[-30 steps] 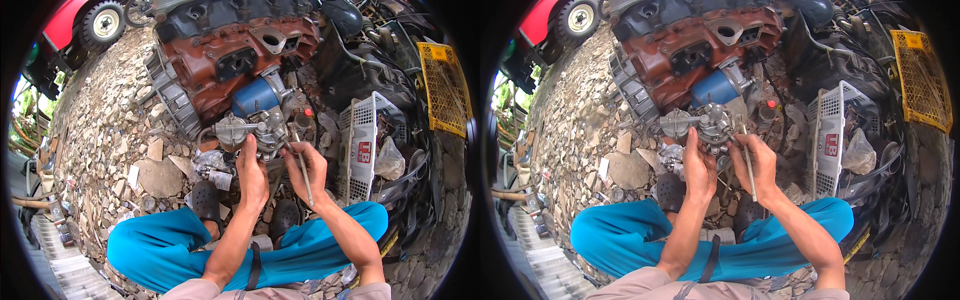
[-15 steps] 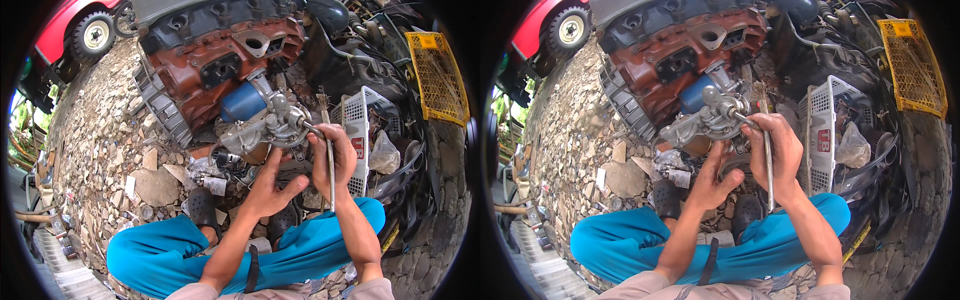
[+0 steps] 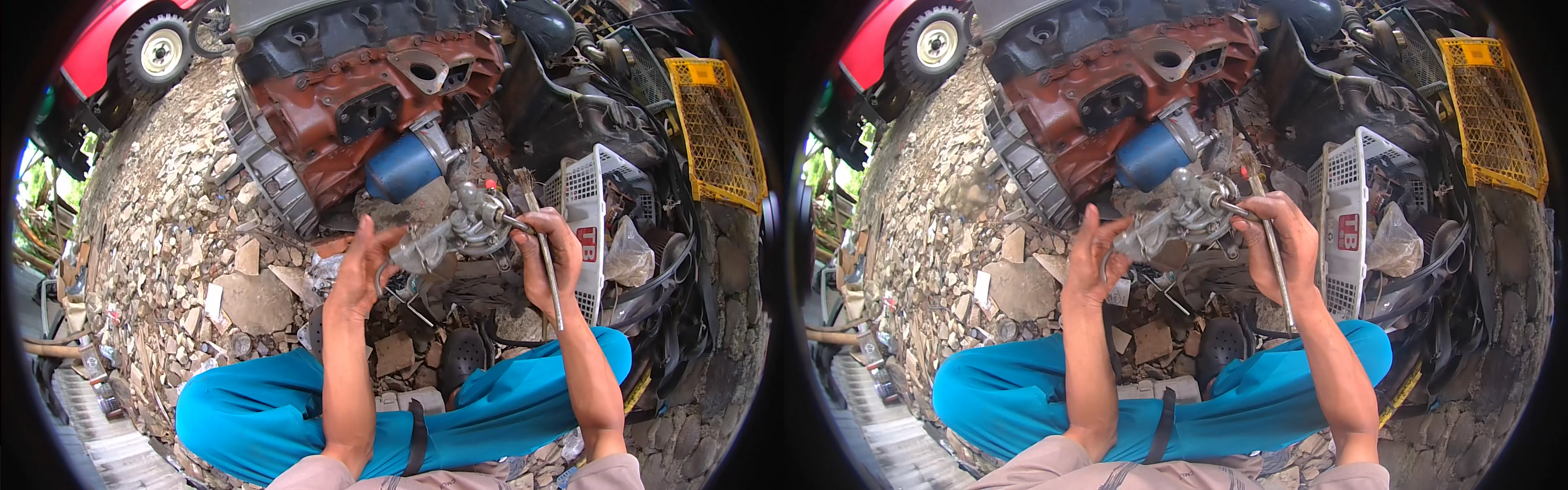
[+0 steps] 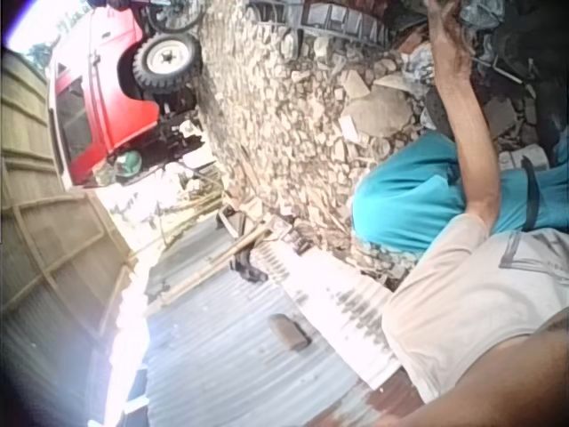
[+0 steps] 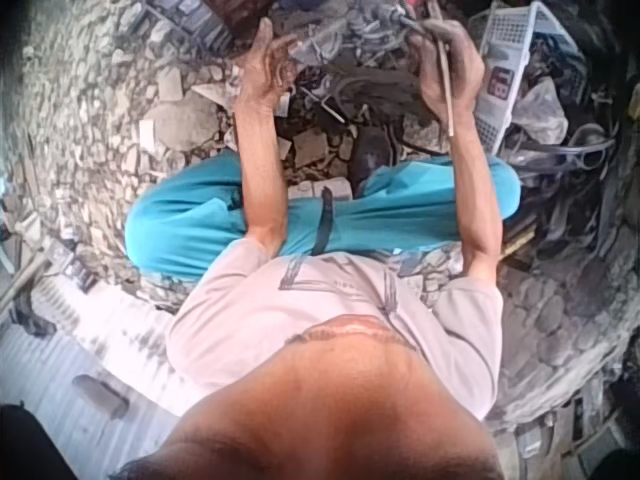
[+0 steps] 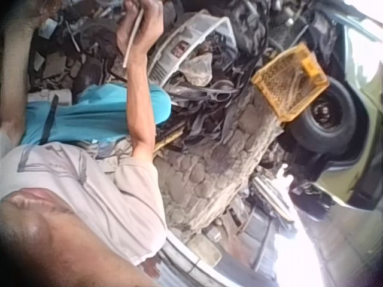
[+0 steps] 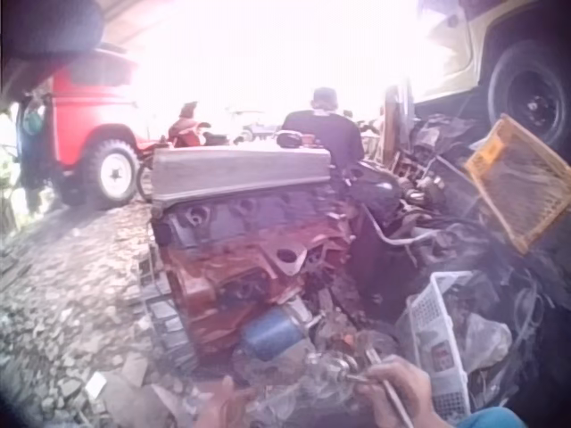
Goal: The person sits on the ground and cleans a carburetor. They use a screwdriver to adjust internal components, pour a liquid from a bottle into the carburetor, and wipe the exterior with a cloth.
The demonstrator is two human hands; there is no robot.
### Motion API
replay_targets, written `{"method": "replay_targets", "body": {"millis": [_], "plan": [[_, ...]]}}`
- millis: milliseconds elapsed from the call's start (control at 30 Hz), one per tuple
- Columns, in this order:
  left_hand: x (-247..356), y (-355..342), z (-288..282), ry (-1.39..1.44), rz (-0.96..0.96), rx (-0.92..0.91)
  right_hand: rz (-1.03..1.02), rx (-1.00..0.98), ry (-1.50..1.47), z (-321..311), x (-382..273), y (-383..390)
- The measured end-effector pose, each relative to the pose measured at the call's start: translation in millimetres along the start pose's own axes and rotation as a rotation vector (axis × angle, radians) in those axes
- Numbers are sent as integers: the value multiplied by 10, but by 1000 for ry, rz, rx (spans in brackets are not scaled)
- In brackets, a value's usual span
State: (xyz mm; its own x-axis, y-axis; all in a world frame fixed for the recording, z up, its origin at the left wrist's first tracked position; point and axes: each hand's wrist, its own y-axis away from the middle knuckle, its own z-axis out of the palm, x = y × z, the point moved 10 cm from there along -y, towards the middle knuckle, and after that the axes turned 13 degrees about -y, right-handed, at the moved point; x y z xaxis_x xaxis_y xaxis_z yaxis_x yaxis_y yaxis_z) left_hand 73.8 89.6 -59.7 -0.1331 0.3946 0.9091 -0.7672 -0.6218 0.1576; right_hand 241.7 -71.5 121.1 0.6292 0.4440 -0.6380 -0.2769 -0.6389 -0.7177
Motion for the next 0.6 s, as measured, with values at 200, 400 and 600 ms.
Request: {"method": "replay_targets", "body": {"millis": [200, 400, 600], "plan": [[79, 185, 847, 205, -53, -427, -36, -183, -42, 223, -145, 15], [107, 153, 764, 182, -25, -300, -31, -195, 8, 186, -142, -52], [224, 190, 537, 118, -128, 9, 52, -65, -106, -184, -209, -174]]}}
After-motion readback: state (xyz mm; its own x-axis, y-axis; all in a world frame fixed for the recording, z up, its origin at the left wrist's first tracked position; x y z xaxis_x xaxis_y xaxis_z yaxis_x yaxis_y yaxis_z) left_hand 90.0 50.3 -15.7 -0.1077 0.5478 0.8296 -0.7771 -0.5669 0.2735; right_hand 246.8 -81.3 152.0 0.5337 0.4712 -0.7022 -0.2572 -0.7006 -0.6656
